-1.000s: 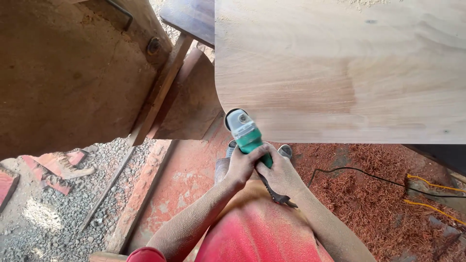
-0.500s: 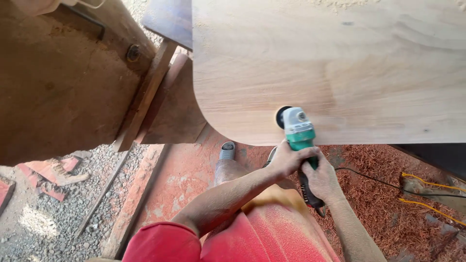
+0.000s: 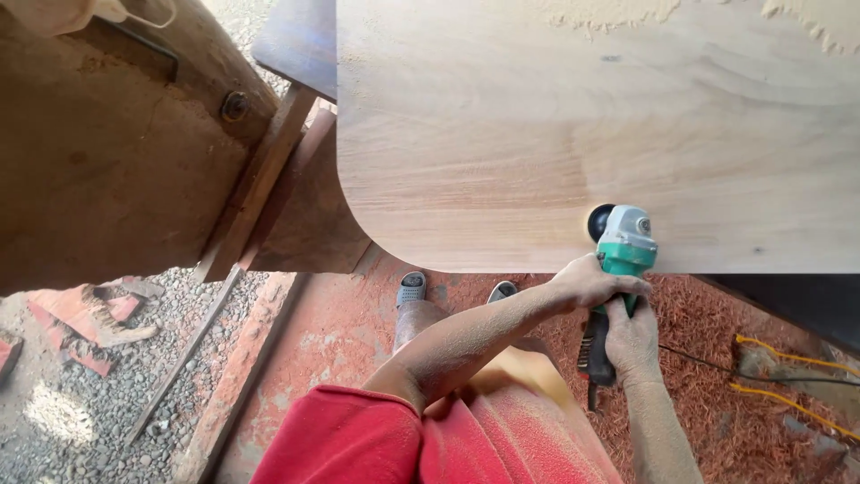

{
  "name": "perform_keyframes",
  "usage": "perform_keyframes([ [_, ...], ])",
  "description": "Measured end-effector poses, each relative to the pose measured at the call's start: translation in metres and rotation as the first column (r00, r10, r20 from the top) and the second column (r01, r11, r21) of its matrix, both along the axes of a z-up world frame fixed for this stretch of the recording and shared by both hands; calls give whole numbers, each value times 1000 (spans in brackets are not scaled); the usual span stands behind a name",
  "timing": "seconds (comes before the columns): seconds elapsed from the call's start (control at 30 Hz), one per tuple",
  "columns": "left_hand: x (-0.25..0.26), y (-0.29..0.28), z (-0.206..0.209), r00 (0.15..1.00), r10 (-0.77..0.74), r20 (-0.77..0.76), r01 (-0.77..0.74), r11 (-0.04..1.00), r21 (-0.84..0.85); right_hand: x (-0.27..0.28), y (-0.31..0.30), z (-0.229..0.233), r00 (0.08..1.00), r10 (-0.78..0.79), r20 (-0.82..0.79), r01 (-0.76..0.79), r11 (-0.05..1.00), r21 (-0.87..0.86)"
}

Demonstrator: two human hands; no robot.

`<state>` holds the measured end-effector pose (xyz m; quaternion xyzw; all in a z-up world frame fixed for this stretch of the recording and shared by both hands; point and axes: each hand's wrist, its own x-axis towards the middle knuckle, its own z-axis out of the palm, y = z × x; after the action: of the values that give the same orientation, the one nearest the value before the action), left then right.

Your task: Using an angle grinder with a sanding disc to sand the surface of a large wooden board.

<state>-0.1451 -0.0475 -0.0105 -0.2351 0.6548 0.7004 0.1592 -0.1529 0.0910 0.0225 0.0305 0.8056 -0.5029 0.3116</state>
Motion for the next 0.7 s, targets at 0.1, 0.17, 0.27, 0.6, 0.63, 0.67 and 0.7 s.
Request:
perform_keyframes([
  [0.1,37,-10,6,997,39,-63,-35,998,61,21,-10,3,994,30,102,-35,998,53],
  [0.17,70,-22,18,991,137,-5,-135,984,113,34,-10,-14,981,195,17,-195,967,167],
  [0.27,117,-39,26,953,301,22,-299,932,205,59,-20,-31,895,428,-123,-383,881,279],
  [0.6,241,-91,16,713,701,12,-683,691,239,144,-144,41,714,692,110,-699,693,178],
  [0.63,245,-91,14,659,752,9,-723,630,285,146,-145,35,684,729,10,-723,676,140],
  [0.67,249,-91,12,601,799,11,-756,565,330,148,-146,29,648,756,-93,-748,655,105],
  [0.7,248,-90,11,602,798,12,-756,565,330,148,-148,36,649,755,-91,-748,656,105],
])
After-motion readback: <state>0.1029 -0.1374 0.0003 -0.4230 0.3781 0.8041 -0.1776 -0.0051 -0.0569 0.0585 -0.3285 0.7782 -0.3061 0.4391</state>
